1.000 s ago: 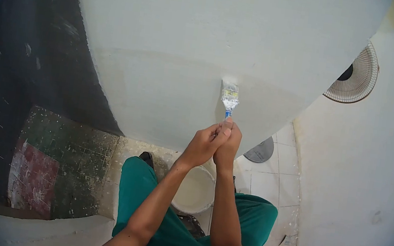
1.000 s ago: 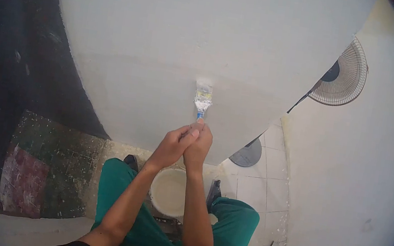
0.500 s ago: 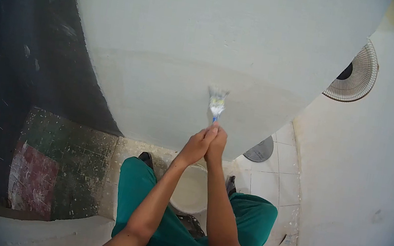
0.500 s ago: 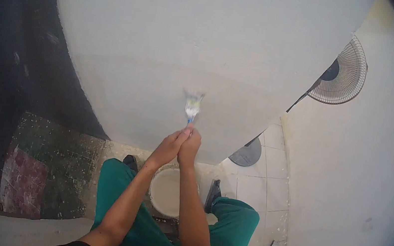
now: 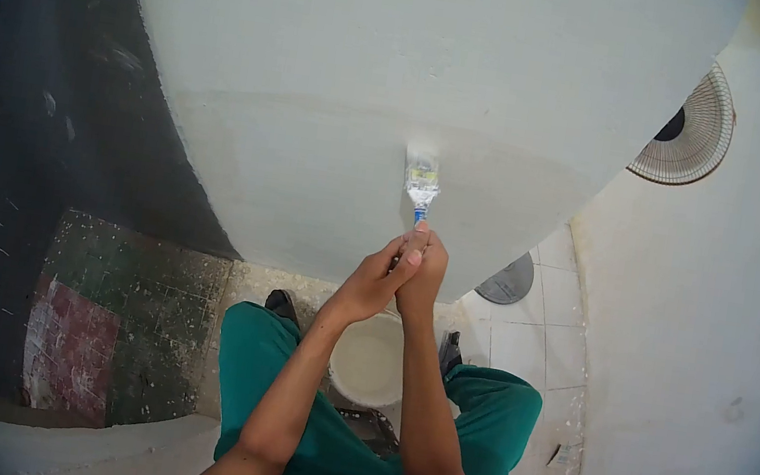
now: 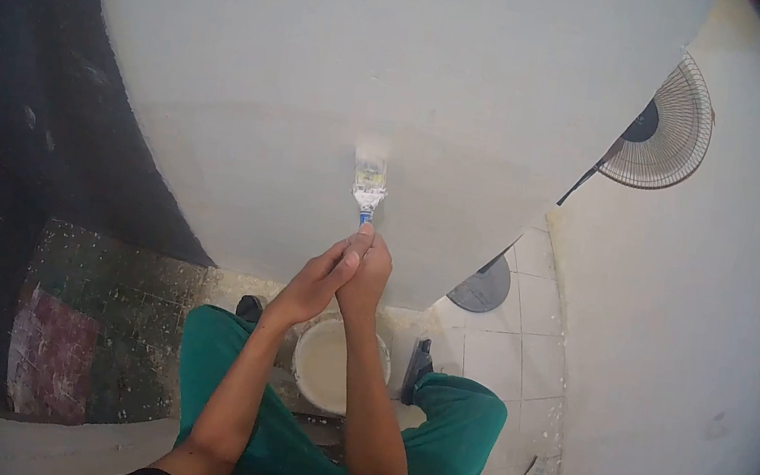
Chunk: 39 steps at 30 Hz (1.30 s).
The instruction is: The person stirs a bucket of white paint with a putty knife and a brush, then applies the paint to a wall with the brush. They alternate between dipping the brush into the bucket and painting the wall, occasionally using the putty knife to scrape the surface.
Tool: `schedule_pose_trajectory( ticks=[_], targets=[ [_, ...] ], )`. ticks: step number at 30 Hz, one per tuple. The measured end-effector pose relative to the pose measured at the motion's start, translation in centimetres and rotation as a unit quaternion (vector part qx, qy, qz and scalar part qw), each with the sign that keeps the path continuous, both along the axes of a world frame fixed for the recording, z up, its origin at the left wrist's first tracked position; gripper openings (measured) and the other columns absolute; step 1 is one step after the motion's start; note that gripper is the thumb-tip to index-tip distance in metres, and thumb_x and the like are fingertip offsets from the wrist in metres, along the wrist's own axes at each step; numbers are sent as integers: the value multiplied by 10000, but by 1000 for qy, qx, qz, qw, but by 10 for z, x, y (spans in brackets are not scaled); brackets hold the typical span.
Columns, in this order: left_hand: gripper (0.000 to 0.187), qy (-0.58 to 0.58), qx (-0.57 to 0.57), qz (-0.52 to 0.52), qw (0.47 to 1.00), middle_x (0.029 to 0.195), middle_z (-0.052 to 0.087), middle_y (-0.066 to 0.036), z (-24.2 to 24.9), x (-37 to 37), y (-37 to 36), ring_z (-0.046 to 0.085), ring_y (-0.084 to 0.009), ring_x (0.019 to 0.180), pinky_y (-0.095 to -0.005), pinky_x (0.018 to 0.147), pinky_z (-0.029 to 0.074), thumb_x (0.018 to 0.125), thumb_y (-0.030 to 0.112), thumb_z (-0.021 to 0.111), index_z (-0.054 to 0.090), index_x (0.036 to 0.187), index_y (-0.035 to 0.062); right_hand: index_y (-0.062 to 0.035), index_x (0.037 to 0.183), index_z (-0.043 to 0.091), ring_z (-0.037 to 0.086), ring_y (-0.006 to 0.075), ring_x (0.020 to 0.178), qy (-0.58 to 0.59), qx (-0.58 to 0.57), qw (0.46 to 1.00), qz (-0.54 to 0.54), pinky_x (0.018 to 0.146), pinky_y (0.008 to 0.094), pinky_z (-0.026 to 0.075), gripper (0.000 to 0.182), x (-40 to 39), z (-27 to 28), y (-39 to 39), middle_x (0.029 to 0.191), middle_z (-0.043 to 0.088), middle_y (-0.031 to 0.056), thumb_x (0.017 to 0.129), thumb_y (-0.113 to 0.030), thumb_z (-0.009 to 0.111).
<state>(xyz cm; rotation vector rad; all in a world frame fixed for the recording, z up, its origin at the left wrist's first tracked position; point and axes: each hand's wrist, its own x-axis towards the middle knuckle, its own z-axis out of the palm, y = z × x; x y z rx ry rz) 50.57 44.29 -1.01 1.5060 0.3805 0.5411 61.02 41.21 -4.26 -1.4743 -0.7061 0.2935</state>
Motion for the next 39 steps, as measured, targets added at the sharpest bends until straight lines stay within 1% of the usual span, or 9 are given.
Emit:
schedule_pose_trajectory(
  ticks=[6,9,13,19,22,25,30,33,39],
  targets=[
    [677,30,5,24,999,1384,512,-162,-15,4,6,450,-226,1301,-336,1117,297,1020,502,414,404,1427,-38,4,729,553,513,170,597,63,22,997,27,568,348,423,429,6,-21,10,634,550,69,1007,-306,451],
    [788,71,4,45,996,1186,620,-233,-107,22,25,618,-253,1027,-336,932,473,975,619,386,482,1346,-69,0,707,560,516,167,588,-1,-65,998,-7,558,354,422,437,4,-97,15,619,553,67,1007,-302,456],
    [879,282,-64,-56,956,1092,653,-235,-100,0,15,658,-251,872,-339,714,539,930,695,379,512,1300,-91,-6,684,560,511,172,557,116,-123,984,49,541,373,420,460,-12,-128,-8,587,544,70,1007,-316,455],
    [792,46,-3,64,997,1090,644,-174,-107,9,16,625,-216,903,-314,804,506,956,629,440,479,1359,-51,-2,684,553,502,160,553,46,-55,997,6,543,360,425,476,-1,-105,12,584,540,67,1013,-326,438],
    [702,21,-45,23,999,1374,506,-181,-47,-12,13,471,-236,1286,-357,1090,343,991,501,495,409,1419,-48,-9,720,545,476,127,556,87,13,995,37,532,315,411,448,-8,-51,17,605,519,36,1018,-329,444],
    [675,26,-36,13,999,1374,508,-179,-16,-23,8,438,-235,1319,-346,1098,332,995,473,507,404,1429,-32,-23,780,544,439,79,560,48,67,996,35,507,249,384,403,-24,-10,10,629,479,-15,1019,-339,472],
    [678,-31,-21,105,994,1108,631,-143,-57,-3,8,601,-189,978,-296,889,471,976,529,499,473,1377,-18,-13,767,558,457,89,568,127,50,989,47,512,248,386,411,-12,-31,21,635,503,-2,1014,-333,484],
    [666,26,-61,118,991,1076,640,-146,-112,9,18,601,-189,979,-300,889,469,975,547,474,548,1291,-36,39,740,544,539,201,567,-7,-65,997,-45,555,389,431,412,-7,-100,31,625,568,103,996,-275,466],
    [632,152,-201,48,966,1051,647,-116,-121,7,18,579,-160,985,-301,875,456,977,528,475,612,1175,-57,51,698,544,556,224,607,159,-179,971,2,589,426,429,437,-15,-125,3,647,592,134,986,-270,473]
  ],
)
